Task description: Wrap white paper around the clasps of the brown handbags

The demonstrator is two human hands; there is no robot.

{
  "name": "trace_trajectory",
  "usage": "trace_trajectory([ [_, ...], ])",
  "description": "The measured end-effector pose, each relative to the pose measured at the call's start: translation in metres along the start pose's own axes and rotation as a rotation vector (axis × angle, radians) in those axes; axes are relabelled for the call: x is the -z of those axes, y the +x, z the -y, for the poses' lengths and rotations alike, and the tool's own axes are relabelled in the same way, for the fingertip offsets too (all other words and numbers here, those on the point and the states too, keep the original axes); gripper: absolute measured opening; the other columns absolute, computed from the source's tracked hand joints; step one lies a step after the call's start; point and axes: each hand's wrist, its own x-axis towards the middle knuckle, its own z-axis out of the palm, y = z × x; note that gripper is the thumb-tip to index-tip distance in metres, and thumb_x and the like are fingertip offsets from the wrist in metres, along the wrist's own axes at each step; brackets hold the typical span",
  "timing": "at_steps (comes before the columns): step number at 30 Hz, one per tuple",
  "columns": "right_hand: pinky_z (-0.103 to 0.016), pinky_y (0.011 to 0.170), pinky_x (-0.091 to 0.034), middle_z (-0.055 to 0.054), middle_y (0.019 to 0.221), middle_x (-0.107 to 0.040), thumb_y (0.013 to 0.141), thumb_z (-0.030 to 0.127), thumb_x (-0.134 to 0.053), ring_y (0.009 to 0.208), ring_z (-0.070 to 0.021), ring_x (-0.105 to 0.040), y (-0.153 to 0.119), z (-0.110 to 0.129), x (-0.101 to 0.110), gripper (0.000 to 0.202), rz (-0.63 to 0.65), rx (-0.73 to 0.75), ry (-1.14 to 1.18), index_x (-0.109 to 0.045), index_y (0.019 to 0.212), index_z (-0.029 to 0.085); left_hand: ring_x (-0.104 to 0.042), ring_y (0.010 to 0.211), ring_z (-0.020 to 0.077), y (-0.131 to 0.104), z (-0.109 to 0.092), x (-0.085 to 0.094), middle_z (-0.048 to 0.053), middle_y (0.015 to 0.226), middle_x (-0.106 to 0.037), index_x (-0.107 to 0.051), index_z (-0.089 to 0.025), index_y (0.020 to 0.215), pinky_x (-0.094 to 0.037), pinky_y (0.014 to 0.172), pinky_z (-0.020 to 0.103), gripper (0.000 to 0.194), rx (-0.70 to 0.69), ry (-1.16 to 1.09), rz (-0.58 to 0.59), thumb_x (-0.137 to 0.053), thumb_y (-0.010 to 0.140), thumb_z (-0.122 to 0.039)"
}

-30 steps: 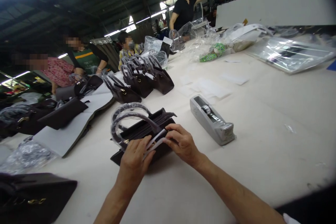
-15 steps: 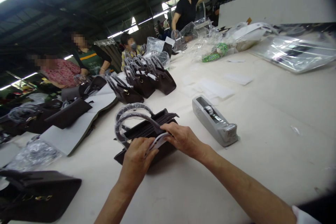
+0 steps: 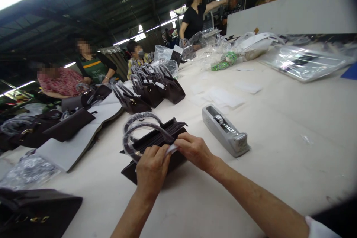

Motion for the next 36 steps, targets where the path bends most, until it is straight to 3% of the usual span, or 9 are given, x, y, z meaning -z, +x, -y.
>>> trace_trajectory([
  [3, -0.022, 0.053, -0.041, -0.001, 0.071, -0.055, 0.078, 0.035, -0.057, 0.057, -0.0106, -0.051, -0.016, 0.01, -0.012, 0.019, -0.22, -0.536, 0.329, -0.053, 0.083, 0.018, -0.052, 0.073, 0.0155, 0.002, 0.0, -0.001, 0.001, 0.078, -0.058, -0.06, -0.023, 0.09, -0.039, 0.063, 0.026, 0.014, -0.006, 0.011, -0.005, -0.049, 0.083, -0.027],
  [5, -0.02, 0.042, -0.038, 0.001, 0.064, -0.053, 0.073, 0.041, -0.06, 0.05, -0.01, -0.051, -0.023, 0.016, -0.023, 0.028, -0.206, -0.831, 0.659, -0.052, 0.082, 0.016, -0.053, 0.076, 0.0149, 0.001, 0.0, -0.002, 0.002, 0.082, -0.059, -0.061, -0.022, 0.089, -0.039, 0.065, 0.025, 0.013, -0.026, -0.016, -0.038, -0.049, 0.083, -0.026],
  [7, -0.018, 0.038, -0.038, 0.001, 0.063, -0.055, 0.069, 0.042, -0.063, 0.052, -0.0112, -0.054, -0.024, 0.021, -0.033, 0.032, -0.182, -0.948, 0.943, -0.053, 0.082, 0.014, -0.053, 0.077, 0.0148, 0.002, 0.002, -0.003, 0.002, 0.083, -0.059, -0.061, -0.022, 0.088, -0.039, 0.066, 0.025, 0.014, -0.041, -0.02, -0.049, -0.048, 0.083, -0.025],
  [12, -0.013, 0.034, -0.034, 0.0, 0.067, -0.06, 0.062, 0.043, -0.068, 0.049, -0.0073, -0.052, -0.015, 0.033, -0.049, 0.035, -0.382, -1.065, 1.139, -0.055, 0.077, 0.013, -0.052, 0.074, 0.0145, 0.005, 0.003, -0.005, 0.001, 0.078, -0.06, -0.06, -0.022, 0.094, -0.039, 0.066, 0.025, 0.017, -0.074, 0.016, -0.024, -0.048, 0.084, -0.028],
  [15, -0.013, 0.032, -0.033, 0.0, 0.062, -0.059, 0.062, 0.043, -0.065, 0.047, -0.0074, -0.051, -0.009, 0.037, -0.052, 0.032, -0.444, -1.144, 1.101, -0.054, 0.071, 0.014, -0.052, 0.071, 0.0137, 0.007, 0.002, -0.006, 0.001, 0.076, -0.06, -0.059, -0.023, 0.102, -0.039, 0.063, 0.024, 0.022, -0.119, 0.055, -0.053, -0.048, 0.084, -0.028],
  [21, -0.015, 0.032, -0.031, 0.006, 0.044, -0.049, 0.066, 0.031, -0.055, 0.037, -0.0058, -0.042, 0.002, 0.04, -0.059, 0.018, -0.549, -1.222, 0.962, -0.047, 0.058, 0.017, -0.052, 0.068, 0.0134, 0.005, 0.005, -0.013, 0.002, 0.076, -0.06, -0.06, -0.019, 0.101, -0.04, 0.06, 0.023, 0.02, -0.29, 0.1, -0.152, -0.05, 0.083, -0.019],
  [25, -0.015, 0.034, -0.033, 0.006, 0.042, -0.048, 0.065, 0.032, -0.055, 0.038, -0.007, -0.044, 0.004, 0.037, -0.059, 0.018, -0.547, -1.205, 0.995, -0.046, 0.058, 0.018, -0.053, 0.074, 0.0145, 0.005, 0.009, -0.018, 0.004, 0.09, -0.061, -0.056, -0.02, 0.108, -0.042, 0.065, 0.024, 0.028, -0.33, 0.104, -0.178, -0.052, 0.081, -0.014],
  [29, -0.016, 0.037, -0.036, 0.005, 0.048, -0.053, 0.062, 0.033, -0.058, 0.044, -0.0086, -0.05, 0.002, 0.036, -0.054, 0.019, -0.517, -1.177, 1.062, -0.048, 0.06, 0.017, -0.053, 0.076, 0.0143, 0.005, 0.011, -0.019, 0.004, 0.089, -0.061, -0.055, -0.02, 0.11, -0.043, 0.066, 0.024, 0.03, -0.331, 0.062, -0.166, -0.052, 0.081, -0.014],
  [36, -0.016, 0.037, -0.035, 0.004, 0.043, -0.053, 0.054, 0.029, -0.061, 0.041, -0.0087, -0.051, 0.002, 0.028, -0.048, 0.018, -0.465, -1.225, 1.186, -0.048, 0.058, 0.017, -0.05, 0.069, 0.0132, 0.009, 0.013, -0.015, 0.003, 0.089, -0.062, -0.052, -0.018, 0.113, -0.043, 0.063, 0.026, 0.035, -0.473, 0.045, -0.134, -0.052, 0.079, -0.008],
])
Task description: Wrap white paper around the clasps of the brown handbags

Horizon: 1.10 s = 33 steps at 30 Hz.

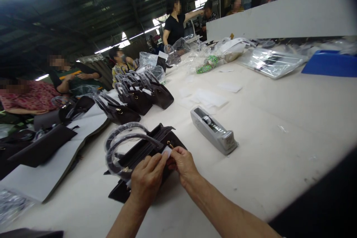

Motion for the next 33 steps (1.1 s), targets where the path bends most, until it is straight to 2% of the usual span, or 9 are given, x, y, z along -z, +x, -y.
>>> trace_trajectory([
  [6, -0.015, 0.037, -0.033, 0.004, 0.042, -0.053, 0.049, 0.03, -0.068, 0.039, -0.0075, -0.049, 0.003, 0.005, 0.003, 0.025, 0.032, -0.078, 0.045, -0.05, 0.057, 0.016, -0.049, 0.068, 0.0143, 0.001, 0.002, 0.002, 0.005, 0.09, -0.061, -0.053, -0.016, 0.111, -0.044, 0.062, 0.028, 0.033, -0.066, 0.035, 0.028, -0.053, 0.079, -0.011],
  [11, -0.016, 0.04, -0.035, 0.003, 0.049, -0.056, 0.05, 0.041, -0.074, 0.043, -0.0072, -0.051, 0.0, 0.006, 0.007, 0.036, 0.082, -0.084, 0.086, -0.053, 0.062, 0.014, -0.052, 0.072, 0.0168, -0.001, 0.002, 0.0, 0.008, 0.093, -0.06, -0.055, -0.016, 0.107, -0.045, 0.062, 0.03, 0.03, -0.088, 0.086, 0.021, -0.054, 0.077, -0.013],
  [13, -0.017, 0.043, -0.037, 0.002, 0.052, -0.056, 0.056, 0.047, -0.071, 0.045, -0.0072, -0.051, -0.001, 0.004, 0.01, 0.039, 0.127, -0.055, 0.096, -0.054, 0.065, 0.014, -0.052, 0.074, 0.018, 0.0, 0.0, -0.001, 0.009, 0.093, -0.059, -0.056, -0.016, 0.106, -0.045, 0.063, 0.031, 0.029, -0.085, 0.09, 0.009, -0.053, 0.077, -0.012],
  [16, -0.02, 0.052, -0.042, 0.001, 0.06, -0.059, 0.06, 0.044, -0.071, 0.052, -0.0079, -0.053, -0.001, -0.002, 0.014, 0.035, 0.227, 0.054, 0.084, -0.055, 0.069, 0.013, -0.052, 0.073, 0.0182, 0.001, -0.004, 0.002, 0.009, 0.091, -0.059, -0.057, -0.015, 0.102, -0.045, 0.064, 0.032, 0.026, -0.054, 0.091, 0.005, -0.054, 0.076, -0.014],
  [22, -0.021, 0.053, -0.042, 0.002, 0.058, -0.059, 0.064, 0.04, -0.069, 0.051, -0.0089, -0.053, 0.003, -0.012, 0.018, 0.03, 0.225, 0.192, -0.021, -0.055, 0.071, 0.014, -0.05, 0.072, 0.0179, 0.0, -0.015, 0.009, 0.006, 0.096, -0.06, -0.056, -0.02, 0.107, -0.043, 0.064, 0.033, 0.029, 0.088, 0.058, 0.079, -0.054, 0.078, -0.022],
  [26, -0.02, 0.049, -0.039, 0.003, 0.051, -0.058, 0.066, 0.044, -0.066, 0.047, -0.009, -0.051, 0.007, -0.014, 0.018, 0.031, 0.202, 0.244, -0.081, -0.056, 0.07, 0.014, -0.052, 0.077, 0.0166, 0.005, -0.018, 0.014, 0.005, 0.086, -0.06, -0.058, -0.018, 0.1, -0.043, 0.071, 0.03, 0.02, 0.339, -0.026, 0.098, -0.045, 0.084, -0.021],
  [29, -0.021, 0.05, -0.039, 0.002, 0.049, -0.058, 0.068, 0.047, -0.063, 0.046, -0.0098, -0.052, 0.009, -0.015, 0.019, 0.034, 0.206, 0.269, -0.117, -0.057, 0.069, 0.015, -0.054, 0.074, 0.0158, 0.015, -0.017, 0.02, 0.003, 0.08, -0.058, -0.059, -0.019, 0.093, -0.043, 0.067, 0.027, 0.018, 0.483, -0.025, 0.242, -0.045, 0.085, -0.025],
  [31, -0.021, 0.05, -0.039, 0.002, 0.049, -0.057, 0.07, 0.049, -0.061, 0.046, -0.0097, -0.051, 0.011, -0.015, 0.02, 0.035, 0.211, 0.278, -0.129, -0.057, 0.069, 0.014, -0.055, 0.074, 0.0161, 0.021, -0.016, 0.022, 0.002, 0.08, -0.057, -0.059, -0.021, 0.092, -0.042, 0.063, 0.026, 0.016, 0.527, -0.01, 0.344, -0.047, 0.084, -0.028],
  [33, -0.02, 0.049, -0.039, 0.002, 0.05, -0.057, 0.071, 0.05, -0.059, 0.046, -0.0094, -0.051, 0.012, -0.016, 0.02, 0.036, 0.218, 0.279, -0.128, -0.057, 0.07, 0.014, -0.055, 0.075, 0.017, 0.024, -0.018, 0.023, 0.003, 0.081, -0.056, -0.059, -0.021, 0.091, -0.042, 0.06, 0.026, 0.016, 0.544, 0.026, 0.376, -0.048, 0.083, -0.03],
])
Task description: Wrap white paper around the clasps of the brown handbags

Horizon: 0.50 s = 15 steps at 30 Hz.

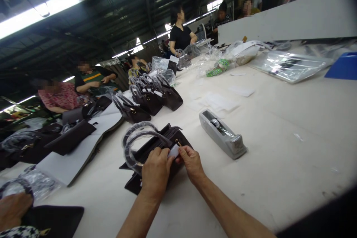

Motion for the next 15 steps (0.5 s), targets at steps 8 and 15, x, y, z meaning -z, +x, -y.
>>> trace_trajectory([
  [8, -0.02, 0.055, -0.041, 0.003, 0.061, -0.06, 0.064, 0.042, -0.068, 0.053, -0.0086, -0.053, -0.005, 0.004, 0.002, 0.032, 0.078, -0.008, 0.038, -0.056, 0.077, 0.015, -0.049, 0.099, 0.028, -0.009, -0.008, -0.01, 0.01, 0.11, -0.054, -0.061, -0.022, 0.089, -0.039, 0.078, 0.042, 0.016, 0.024, 0.105, -0.268, -0.051, 0.081, -0.031],
  [15, -0.019, 0.052, -0.039, 0.003, 0.052, -0.057, 0.071, 0.045, -0.061, 0.048, -0.0084, -0.051, -0.003, 0.008, 0.003, 0.03, 0.087, -0.012, -0.004, -0.055, 0.071, 0.015, -0.051, 0.094, 0.0249, -0.006, 0.006, -0.018, 0.008, 0.099, -0.057, -0.061, -0.023, 0.091, -0.042, 0.073, 0.037, 0.018, 0.002, -0.105, -0.208, -0.052, 0.08, -0.034],
])
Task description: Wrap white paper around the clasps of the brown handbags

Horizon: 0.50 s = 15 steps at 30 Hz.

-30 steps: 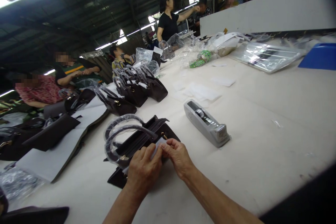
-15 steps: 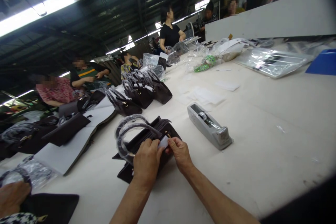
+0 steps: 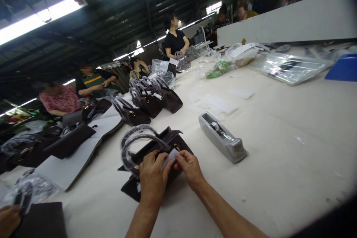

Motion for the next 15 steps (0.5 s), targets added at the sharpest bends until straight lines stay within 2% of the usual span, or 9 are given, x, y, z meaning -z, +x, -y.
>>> trace_trajectory([
  [5, -0.019, 0.05, -0.039, 0.002, 0.055, -0.059, 0.072, 0.048, -0.059, 0.048, -0.0091, -0.052, 0.002, 0.0, 0.0, 0.032, 0.022, -0.013, -0.061, -0.056, 0.071, 0.015, -0.05, 0.087, 0.0239, 0.003, -0.003, -0.001, 0.006, 0.091, -0.057, -0.061, -0.022, 0.085, -0.038, 0.07, 0.035, 0.016, 0.054, 0.002, 0.009, -0.054, 0.078, -0.035],
  [8, -0.02, 0.047, -0.04, 0.001, 0.059, -0.06, 0.07, 0.045, -0.06, 0.047, -0.01, -0.052, -0.003, 0.015, 0.006, 0.031, 0.036, -0.011, -0.166, -0.061, 0.076, 0.015, -0.049, 0.084, 0.0244, 0.005, -0.003, -0.004, 0.005, 0.089, -0.057, -0.061, -0.023, 0.084, -0.035, 0.067, 0.034, 0.018, 0.077, 0.035, 0.021, -0.056, 0.076, -0.038],
  [10, -0.021, 0.048, -0.04, 0.002, 0.059, -0.059, 0.071, 0.04, -0.06, 0.047, -0.0106, -0.052, -0.011, 0.039, 0.019, 0.028, 0.02, 0.071, -0.365, -0.064, 0.088, 0.017, -0.049, 0.084, 0.025, 0.006, 0.0, -0.007, 0.005, 0.088, -0.056, -0.061, -0.024, 0.085, -0.035, 0.066, 0.034, 0.019, 0.081, 0.05, 0.028, -0.056, 0.075, -0.039],
  [12, -0.022, 0.054, -0.041, 0.002, 0.061, -0.06, 0.075, 0.035, -0.057, 0.053, -0.0116, -0.053, -0.017, 0.074, 0.042, 0.025, -0.077, 0.239, -0.643, -0.064, 0.094, 0.021, -0.049, 0.084, 0.0253, 0.007, 0.003, -0.011, 0.005, 0.088, -0.056, -0.061, -0.024, 0.085, -0.034, 0.066, 0.034, 0.02, 0.076, 0.054, 0.03, -0.056, 0.074, -0.04],
  [14, -0.024, 0.065, -0.041, -0.001, 0.075, -0.063, 0.077, 0.032, -0.054, 0.067, -0.0138, -0.055, -0.018, 0.112, 0.072, 0.018, -0.261, 0.41, -0.867, -0.066, 0.085, 0.021, -0.049, 0.083, 0.0252, 0.007, 0.006, -0.013, 0.005, 0.087, -0.056, -0.062, -0.025, 0.085, -0.034, 0.065, 0.033, 0.021, 0.066, 0.051, 0.032, -0.055, 0.074, -0.041],
  [15, -0.025, 0.067, -0.04, -0.002, 0.078, -0.064, 0.076, 0.031, -0.055, 0.07, -0.0149, -0.055, -0.016, 0.13, 0.088, 0.017, -0.325, 0.429, -0.941, -0.067, 0.081, 0.021, -0.049, 0.083, 0.025, 0.007, 0.006, -0.013, 0.005, 0.086, -0.056, -0.062, -0.025, 0.085, -0.034, 0.065, 0.033, 0.021, 0.065, 0.048, 0.032, -0.055, 0.074, -0.042],
])
